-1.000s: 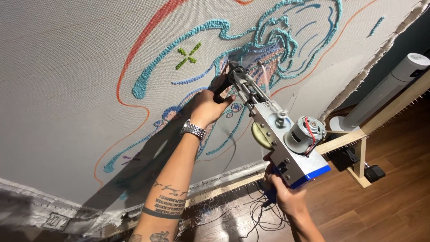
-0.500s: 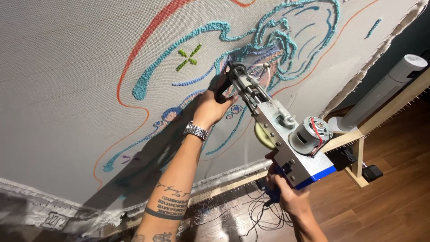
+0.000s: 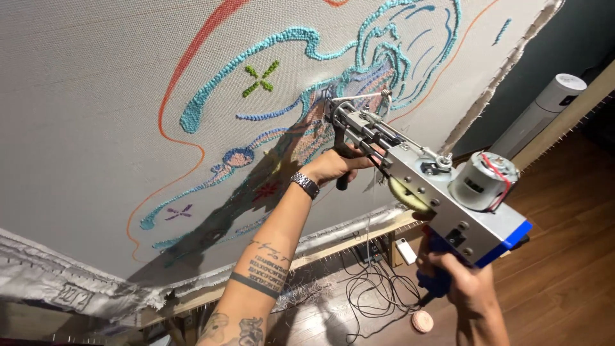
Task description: Using a tufting gun to weave yarn into a rug canvas following a pre-drawn design.
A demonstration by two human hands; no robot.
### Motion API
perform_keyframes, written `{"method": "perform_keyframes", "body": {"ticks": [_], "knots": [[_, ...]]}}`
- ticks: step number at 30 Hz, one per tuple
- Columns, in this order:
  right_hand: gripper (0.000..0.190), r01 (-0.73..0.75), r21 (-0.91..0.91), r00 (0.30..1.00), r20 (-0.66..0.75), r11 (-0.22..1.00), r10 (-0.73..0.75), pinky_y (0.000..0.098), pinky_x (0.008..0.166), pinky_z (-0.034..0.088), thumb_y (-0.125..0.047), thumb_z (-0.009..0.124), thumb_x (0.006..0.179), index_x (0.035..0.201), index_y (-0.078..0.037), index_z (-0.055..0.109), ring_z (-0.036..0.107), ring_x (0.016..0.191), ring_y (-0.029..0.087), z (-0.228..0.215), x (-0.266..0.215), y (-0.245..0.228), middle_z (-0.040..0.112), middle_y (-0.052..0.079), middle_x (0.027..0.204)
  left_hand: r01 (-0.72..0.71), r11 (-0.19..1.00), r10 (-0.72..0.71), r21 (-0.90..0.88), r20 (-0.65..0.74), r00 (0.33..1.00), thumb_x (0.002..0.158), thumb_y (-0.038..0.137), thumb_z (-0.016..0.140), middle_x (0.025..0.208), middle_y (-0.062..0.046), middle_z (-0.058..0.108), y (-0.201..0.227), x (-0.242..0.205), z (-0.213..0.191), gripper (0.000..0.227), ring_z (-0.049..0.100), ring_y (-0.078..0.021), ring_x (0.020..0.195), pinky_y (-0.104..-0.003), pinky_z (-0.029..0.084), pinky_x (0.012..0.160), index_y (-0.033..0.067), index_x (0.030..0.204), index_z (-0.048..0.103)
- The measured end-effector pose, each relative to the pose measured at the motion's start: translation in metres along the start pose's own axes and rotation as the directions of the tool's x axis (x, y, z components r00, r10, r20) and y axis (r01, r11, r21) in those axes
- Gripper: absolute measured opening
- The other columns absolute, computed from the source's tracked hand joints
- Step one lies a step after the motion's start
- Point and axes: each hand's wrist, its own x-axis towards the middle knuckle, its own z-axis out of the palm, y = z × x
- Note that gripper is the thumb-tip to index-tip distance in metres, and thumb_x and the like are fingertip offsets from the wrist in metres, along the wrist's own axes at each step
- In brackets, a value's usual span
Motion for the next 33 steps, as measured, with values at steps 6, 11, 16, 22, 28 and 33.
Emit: {"method": "perform_keyframes", "body": {"ticks": [6,11,16,22,28,33], "knots": [[0.028,0.022,0.024,0.999,0.038,0.999,-0.023,0.0278,0.04,0.042,0.006,0.05,0.064,0.091,0.008,0.057,0.052,0.045,0.022,-0.008,-0.008,-0.015,0.057,0.015,0.062,-0.035,0.997,0.034,-0.063,-0.009,0.999,0.08,0.019,0.065,0.056,-0.001,0.054,-0.012,0.002,0.013,0.02,0.049,-0.0089,0.049,-0.022,0.033,0.047,0.0063,0.095,0.071],[0.039,0.042,0.118,0.998,0.043,0.992,-0.047,0.0279,0.041,0.039,0.003,0.049,0.06,0.098,0.01,0.054,0.045,0.046,0.017,0.0,-0.018,-0.031,0.056,0.016,0.069,-0.011,0.996,0.007,-0.084,-0.052,0.999,0.077,0.019,0.068,0.057,-0.003,0.056,-0.007,-0.003,0.025,0.018,0.049,-0.0109,0.048,-0.023,0.036,0.046,0.0035,0.085,0.069],[0.044,0.137,0.13,0.98,0.128,0.982,-0.154,0.0238,0.036,0.038,-0.002,0.051,0.059,0.103,0.008,0.053,0.047,0.042,0.014,-0.002,-0.017,-0.039,0.055,0.011,0.064,-0.01,1.0,0.009,-0.009,-0.054,0.999,0.077,0.026,0.068,0.065,-0.001,0.058,0.02,-0.012,0.036,0.023,0.049,-0.0088,0.05,-0.022,0.035,0.045,0.0064,0.088,0.071],[0.037,0.112,0.224,0.969,0.191,0.968,-0.156,0.0267,0.045,0.039,0.0,0.047,0.067,0.102,0.011,0.053,0.043,0.047,0.016,-0.012,-0.023,-0.04,0.049,0.01,0.06,-0.077,0.997,0.076,-0.011,-0.112,0.991,0.065,0.041,0.07,0.067,-0.005,0.063,0.014,-0.011,0.032,0.041,0.061,-0.0127,0.063,-0.025,0.046,0.056,0.0076,0.088,0.067],[0.037,0.139,0.165,0.978,0.133,0.976,-0.162,0.0265,0.044,0.038,-0.001,0.047,0.067,0.102,0.008,0.054,0.045,0.048,0.016,-0.019,-0.026,-0.041,0.05,0.009,0.06,-0.373,0.916,0.336,0.148,-0.79,0.513,0.074,0.025,0.07,0.073,-0.01,0.066,-0.015,-0.014,0.007,0.025,0.059,-0.0112,0.049,-0.019,0.051,0.042,0.0015,0.08,0.065],[0.037,0.141,0.138,0.981,0.115,0.98,-0.157,0.0257,0.044,0.037,-0.002,0.047,0.067,0.102,0.007,0.054,0.043,0.046,0.015,-0.016,-0.027,-0.04,0.049,0.008,0.059,-0.044,0.824,0.557,0.565,-0.795,0.24,0.069,0.028,0.072,0.063,-0.007,0.066,0.006,-0.017,0.007,0.03,0.058,-0.0155,0.051,-0.025,0.048,0.05,-0.0011,0.073,0.065]]}}
